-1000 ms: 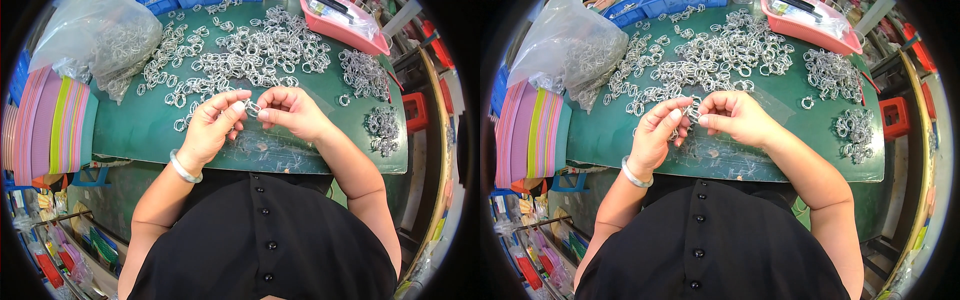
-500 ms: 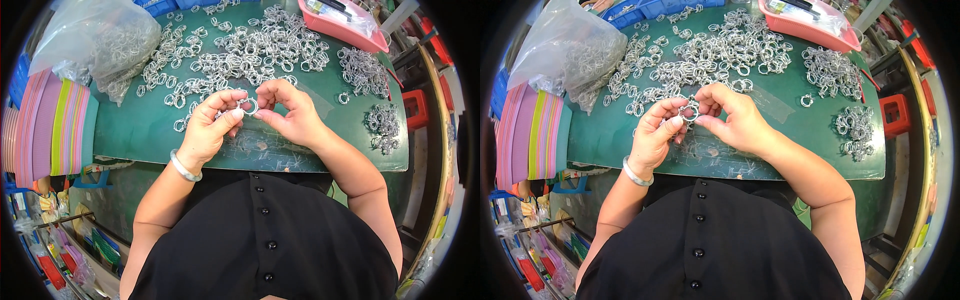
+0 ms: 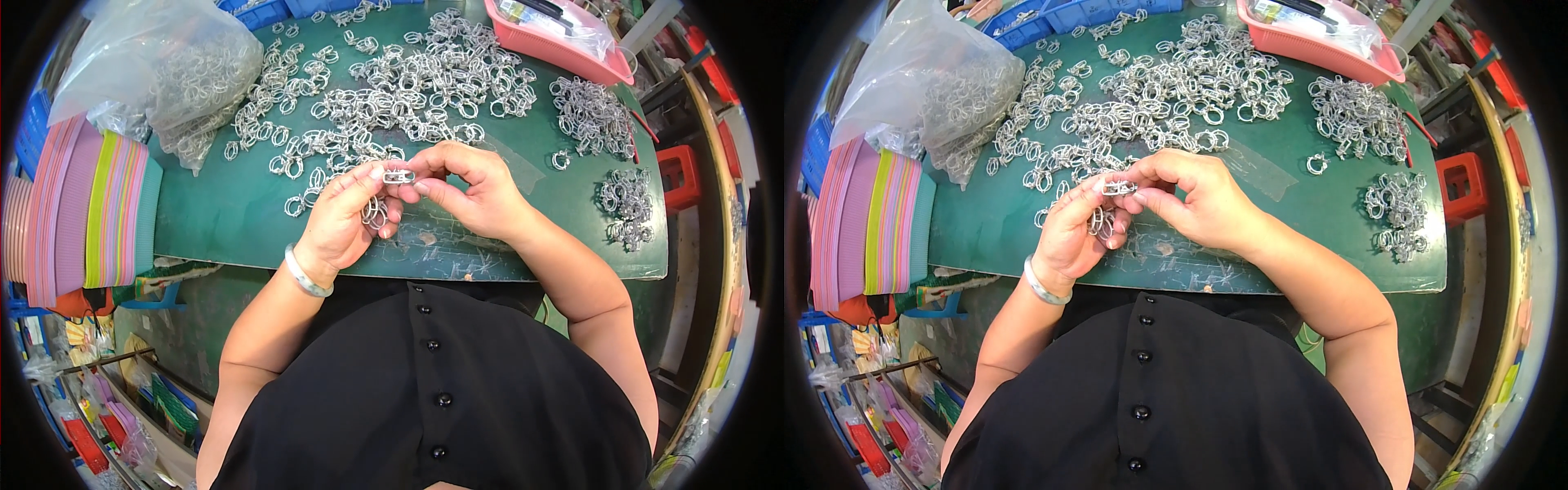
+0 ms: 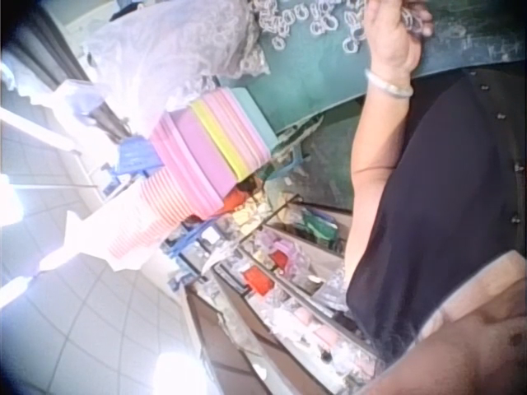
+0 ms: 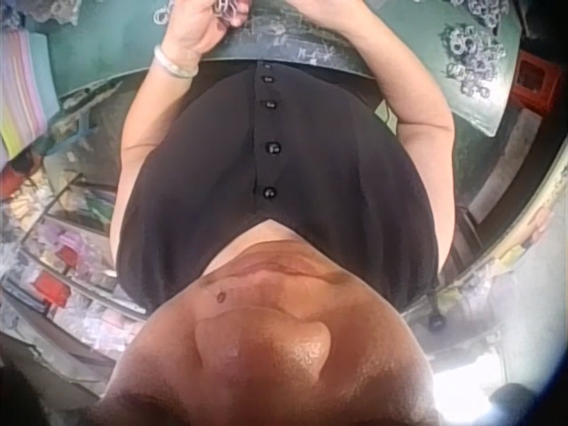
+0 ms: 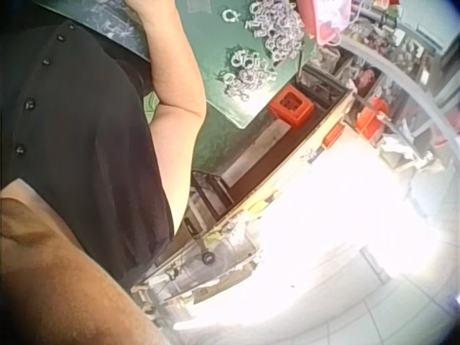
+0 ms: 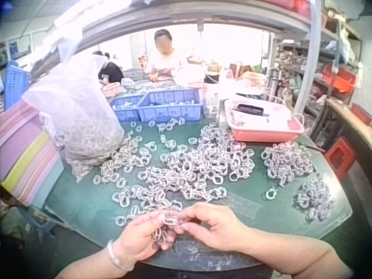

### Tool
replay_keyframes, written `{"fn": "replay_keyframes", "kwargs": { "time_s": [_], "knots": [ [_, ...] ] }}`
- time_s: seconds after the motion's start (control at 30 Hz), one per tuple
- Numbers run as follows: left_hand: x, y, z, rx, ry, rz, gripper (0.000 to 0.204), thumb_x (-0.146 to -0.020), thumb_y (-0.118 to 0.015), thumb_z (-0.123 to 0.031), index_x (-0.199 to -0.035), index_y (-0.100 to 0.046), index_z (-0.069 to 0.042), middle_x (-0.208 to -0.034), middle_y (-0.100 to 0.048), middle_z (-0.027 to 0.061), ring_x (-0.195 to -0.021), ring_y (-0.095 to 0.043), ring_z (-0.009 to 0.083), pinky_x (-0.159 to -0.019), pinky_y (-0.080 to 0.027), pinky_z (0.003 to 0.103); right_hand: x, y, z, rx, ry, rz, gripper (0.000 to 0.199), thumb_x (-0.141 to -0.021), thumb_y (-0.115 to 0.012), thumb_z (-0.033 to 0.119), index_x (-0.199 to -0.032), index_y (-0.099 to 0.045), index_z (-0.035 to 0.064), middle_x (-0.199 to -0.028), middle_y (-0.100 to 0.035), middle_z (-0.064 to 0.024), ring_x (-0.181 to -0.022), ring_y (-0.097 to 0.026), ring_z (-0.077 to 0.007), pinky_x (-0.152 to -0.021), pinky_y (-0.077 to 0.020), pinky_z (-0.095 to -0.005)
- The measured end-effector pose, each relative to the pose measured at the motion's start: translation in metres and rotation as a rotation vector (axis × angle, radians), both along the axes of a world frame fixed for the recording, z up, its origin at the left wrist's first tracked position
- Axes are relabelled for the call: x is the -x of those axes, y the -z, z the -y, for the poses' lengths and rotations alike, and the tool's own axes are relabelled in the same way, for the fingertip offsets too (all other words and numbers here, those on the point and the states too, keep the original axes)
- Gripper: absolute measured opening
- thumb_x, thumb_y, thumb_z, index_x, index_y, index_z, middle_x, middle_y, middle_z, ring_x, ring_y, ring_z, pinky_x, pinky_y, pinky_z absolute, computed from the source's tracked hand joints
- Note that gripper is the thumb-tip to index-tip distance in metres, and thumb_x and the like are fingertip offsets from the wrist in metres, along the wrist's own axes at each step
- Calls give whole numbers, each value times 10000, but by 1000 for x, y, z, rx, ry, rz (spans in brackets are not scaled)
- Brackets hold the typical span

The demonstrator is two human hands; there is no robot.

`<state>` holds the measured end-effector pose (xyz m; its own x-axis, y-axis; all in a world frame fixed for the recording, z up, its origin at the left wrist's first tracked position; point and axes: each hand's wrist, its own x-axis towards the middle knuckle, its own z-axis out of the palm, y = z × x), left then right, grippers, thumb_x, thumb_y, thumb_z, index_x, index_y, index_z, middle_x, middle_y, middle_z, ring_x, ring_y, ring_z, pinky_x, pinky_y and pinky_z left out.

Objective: The person assembles hardware components by hand at a workbench. The person reaches for small metal parts from a pile, fits them together, and places completed assemblies into containers.

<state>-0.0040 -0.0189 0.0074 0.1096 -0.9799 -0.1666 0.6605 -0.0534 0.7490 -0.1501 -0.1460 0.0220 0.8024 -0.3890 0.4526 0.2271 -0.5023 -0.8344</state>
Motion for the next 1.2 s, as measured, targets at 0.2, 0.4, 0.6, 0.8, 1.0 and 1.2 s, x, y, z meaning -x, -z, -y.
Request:
{"fn": "replay_keyframes", "kwargs": {
  "time_s": [0.2, 0.4, 0.6, 0.8, 1.0, 1.2],
  "knots": [
    [-5, 3, -2, -46, 15, -31, 344, -918, -426, -237, -1167, -481, -7, -878, -595, 115, -664, -523, 124, -538, -451, 235, 2, -1, 24, 19, 238, -76, 149, -822, -552, 12, -961, -604, -4, -840, -607, -52, -769, -565, -103, -686, -453, -228],
    [-6, 2, -2, -36, 39, -66, 345, -916, -422, -241, -1165, -484, -11, -892, -592, 108, -701, -516, 119, -556, -430, 236, 17, 9, 71, 409, 487, -256, 188, -792, -565, 19, -978, -592, 6, -834, -603, -91, -723, -576, -160, -665, -457, -256],
    [-2, -1, -1, -22, -61, -75, 249, -878, -505, -112, -1119, -519, -50, -968, -599, 82, -707, -543, 101, -556, -441, 237, 22, 8, 72, 462, 395, -481, 307, -726, -648, 103, -1015, -582, 27, -863, -552, -107, -726, -555, -230, -653, -455, -312],
    [6, -8, 0, -18, -115, 185, 310, -814, -569, -16, -1122, -550, -38, -912, -591, 52, -676, -526, 73, -569, -440, 197, 16, 8, 61, 502, 376, -557, 372, -711, -660, 113, -1070, -566, 85, -957, -537, -127, -903, -552, -284, -787, -452, -359],
    [12, -7, -3, 24, -140, 458, 317, -772, -616, 20, -1086, -582, -7, -858, -590, 43, -672, -520, 68, -591, -453, 192, 13, 16, 62, 544, 381, -523, 319, -702, -654, 82, -1013, -580, 80, -905, -528, -109, -862, -553, -285, -747, -453, -365],
    [13, -8, -5, 20, -174, 610, 346, -766, -622, 29, -1107, -570, -3, -883, -590, 40, -709, -526, 65, -617, -465, 195, 14, 8, 63, 436, 419, -438, 230, -699, -629, 13, -915, -547, 19, -833, -515, -76, -693, -521, -174, -636, -436, -288]
  ]
}}
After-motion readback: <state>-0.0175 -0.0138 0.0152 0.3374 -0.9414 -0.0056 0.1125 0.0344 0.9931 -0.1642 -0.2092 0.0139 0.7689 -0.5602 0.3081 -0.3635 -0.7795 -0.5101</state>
